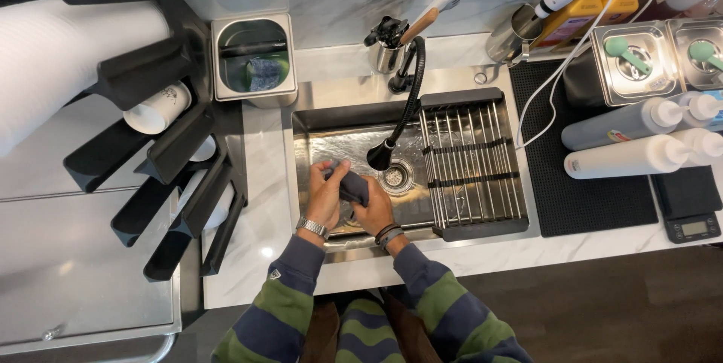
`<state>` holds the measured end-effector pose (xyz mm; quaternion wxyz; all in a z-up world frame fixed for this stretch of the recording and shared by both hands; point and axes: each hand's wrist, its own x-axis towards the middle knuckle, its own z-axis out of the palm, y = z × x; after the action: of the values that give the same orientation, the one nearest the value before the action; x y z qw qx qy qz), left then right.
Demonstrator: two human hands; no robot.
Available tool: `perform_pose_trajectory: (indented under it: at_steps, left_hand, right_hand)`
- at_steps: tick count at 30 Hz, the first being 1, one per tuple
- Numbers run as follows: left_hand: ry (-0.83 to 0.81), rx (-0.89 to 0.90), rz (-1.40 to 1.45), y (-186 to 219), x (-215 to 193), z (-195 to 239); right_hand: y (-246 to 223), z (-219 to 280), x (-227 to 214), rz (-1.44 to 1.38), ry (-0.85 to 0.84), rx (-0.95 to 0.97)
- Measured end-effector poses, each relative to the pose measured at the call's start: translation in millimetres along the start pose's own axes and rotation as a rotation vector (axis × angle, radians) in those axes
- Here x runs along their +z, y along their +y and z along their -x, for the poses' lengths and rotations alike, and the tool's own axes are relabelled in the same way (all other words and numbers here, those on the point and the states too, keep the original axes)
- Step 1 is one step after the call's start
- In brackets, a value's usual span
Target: The person wipes a stainless steel ice bin lid and the surrounding counter with a gray cloth, then rinses and wrings the cloth at the sink. They wipe the front counter near a pastry display, open a drawer to retrieve a notepad and pen, and finally open a cash register drawer to remove paper currency.
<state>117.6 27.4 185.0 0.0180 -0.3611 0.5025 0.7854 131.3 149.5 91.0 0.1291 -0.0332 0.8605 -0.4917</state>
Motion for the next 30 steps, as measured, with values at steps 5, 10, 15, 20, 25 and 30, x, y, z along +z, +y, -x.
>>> perform_pose_trajectory:
  at_steps: [5, 10, 15, 20, 25, 30]
  left_hand:
    - [-0.286, 0.08, 0.12, -12, -31, -27]
    - [-0.337, 0.142, 0.206, -31, -23, -36]
    - [-0.091, 0.174, 0.206, -35, -11, -47]
    - [0.117, 0.155, 0.007, -75, -38, -62]
    - [0.162, 0.091, 0.029, -83, -48, -47]
    - [0.182, 0.041, 0.029, -104, -59, -50]
  right_hand:
    - [-8, -10, -10, -0.134, -0.072, -0.106]
    - [-26, 1, -23, -0.137, -0.142, -0.147]
    - [-18, 10, -35, -0.165, 0.525, -0.236]
    - [-51, -43, -54, -0.313, 0.624, -0.265]
    - [-83, -90, -61, -0.466, 0.605, -0.263]
    - [-82, -116, -55, -0.302, 0.965, -0.209]
